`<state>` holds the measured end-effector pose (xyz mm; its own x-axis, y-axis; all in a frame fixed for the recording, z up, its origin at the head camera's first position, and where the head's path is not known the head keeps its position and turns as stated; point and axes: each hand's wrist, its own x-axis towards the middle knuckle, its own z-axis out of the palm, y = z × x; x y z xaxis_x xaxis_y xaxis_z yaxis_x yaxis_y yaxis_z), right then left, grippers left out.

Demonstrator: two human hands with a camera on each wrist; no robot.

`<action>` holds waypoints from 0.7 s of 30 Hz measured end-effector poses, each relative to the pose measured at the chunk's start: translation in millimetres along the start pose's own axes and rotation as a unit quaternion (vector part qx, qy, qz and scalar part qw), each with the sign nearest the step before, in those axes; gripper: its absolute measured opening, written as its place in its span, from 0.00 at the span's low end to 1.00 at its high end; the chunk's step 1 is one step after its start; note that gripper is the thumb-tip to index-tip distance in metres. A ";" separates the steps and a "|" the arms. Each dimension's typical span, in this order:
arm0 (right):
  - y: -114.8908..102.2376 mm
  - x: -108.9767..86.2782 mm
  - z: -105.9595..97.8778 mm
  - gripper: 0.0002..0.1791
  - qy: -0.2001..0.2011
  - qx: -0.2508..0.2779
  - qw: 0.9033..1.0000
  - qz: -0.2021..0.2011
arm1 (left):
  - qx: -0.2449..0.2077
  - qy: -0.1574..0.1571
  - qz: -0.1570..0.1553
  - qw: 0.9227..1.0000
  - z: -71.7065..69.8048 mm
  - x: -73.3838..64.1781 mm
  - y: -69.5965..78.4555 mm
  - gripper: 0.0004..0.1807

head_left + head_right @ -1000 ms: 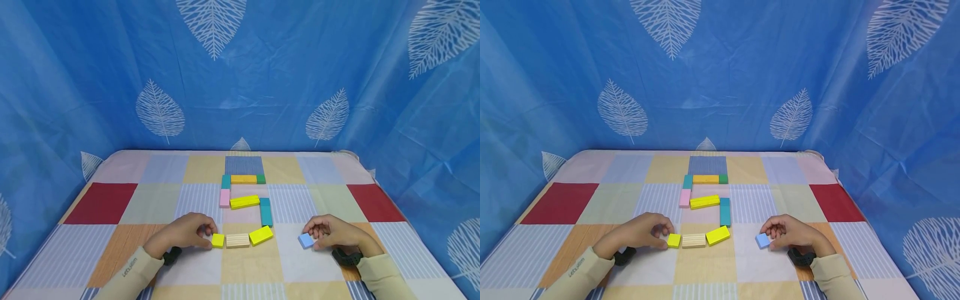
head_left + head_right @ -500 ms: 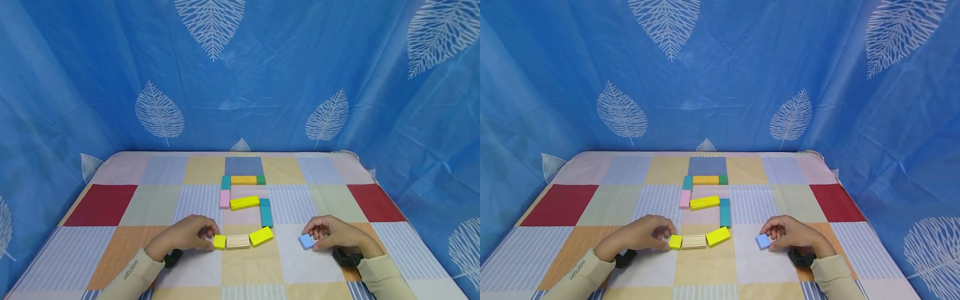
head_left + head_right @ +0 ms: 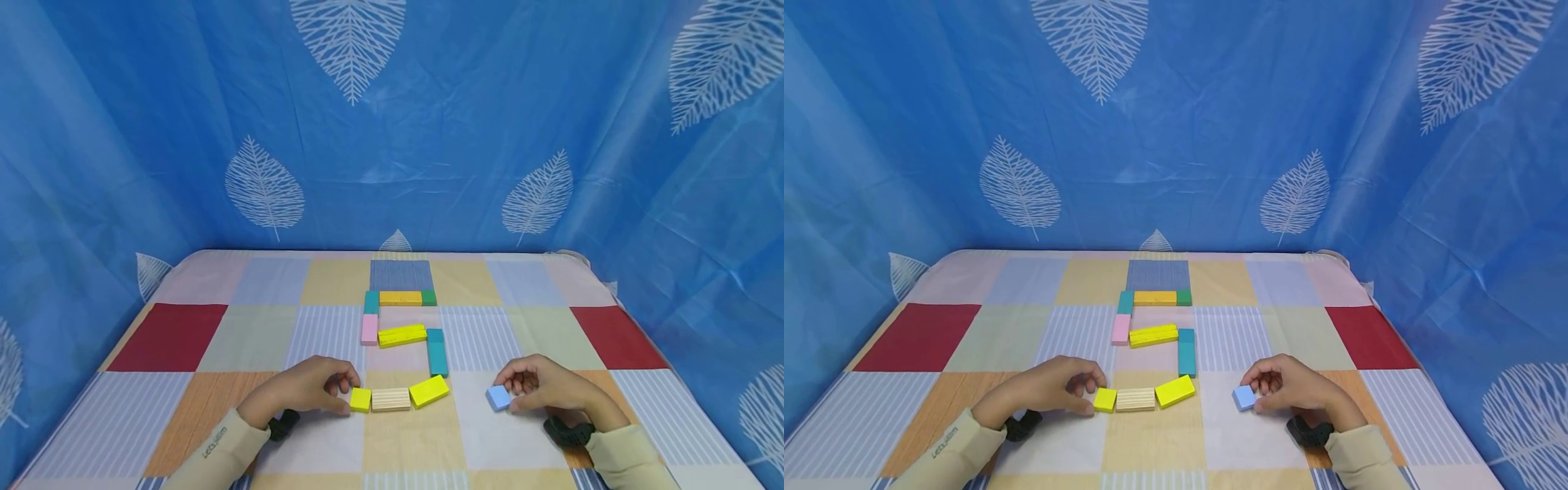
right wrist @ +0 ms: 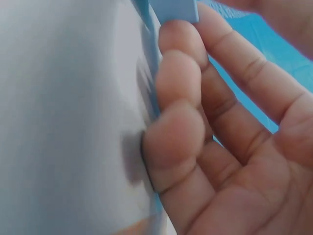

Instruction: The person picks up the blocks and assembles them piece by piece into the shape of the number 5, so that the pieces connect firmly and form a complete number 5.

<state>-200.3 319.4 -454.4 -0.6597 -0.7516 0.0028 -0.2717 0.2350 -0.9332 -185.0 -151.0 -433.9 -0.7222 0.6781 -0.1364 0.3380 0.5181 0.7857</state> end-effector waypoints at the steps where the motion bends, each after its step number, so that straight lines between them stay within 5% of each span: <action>1: -0.7 0.6 0.4 0.13 0.005 -0.006 1.000 0.001 | 0.001 0.000 -0.001 1.000 0.1 0.2 -0.2 0.15; 21: -16.1 35.2 21.0 0.14 0.080 -0.115 0.990 -0.005 | -0.020 -0.005 -0.013 1.000 0.7 -0.8 -2.7 0.15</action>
<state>-204.4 276.3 -446.9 -0.7533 -0.6521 0.0853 -0.4189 0.3757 -0.8267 -184.9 -152.6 -436.3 -0.7248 0.6693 -0.1634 0.2946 0.5155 0.8046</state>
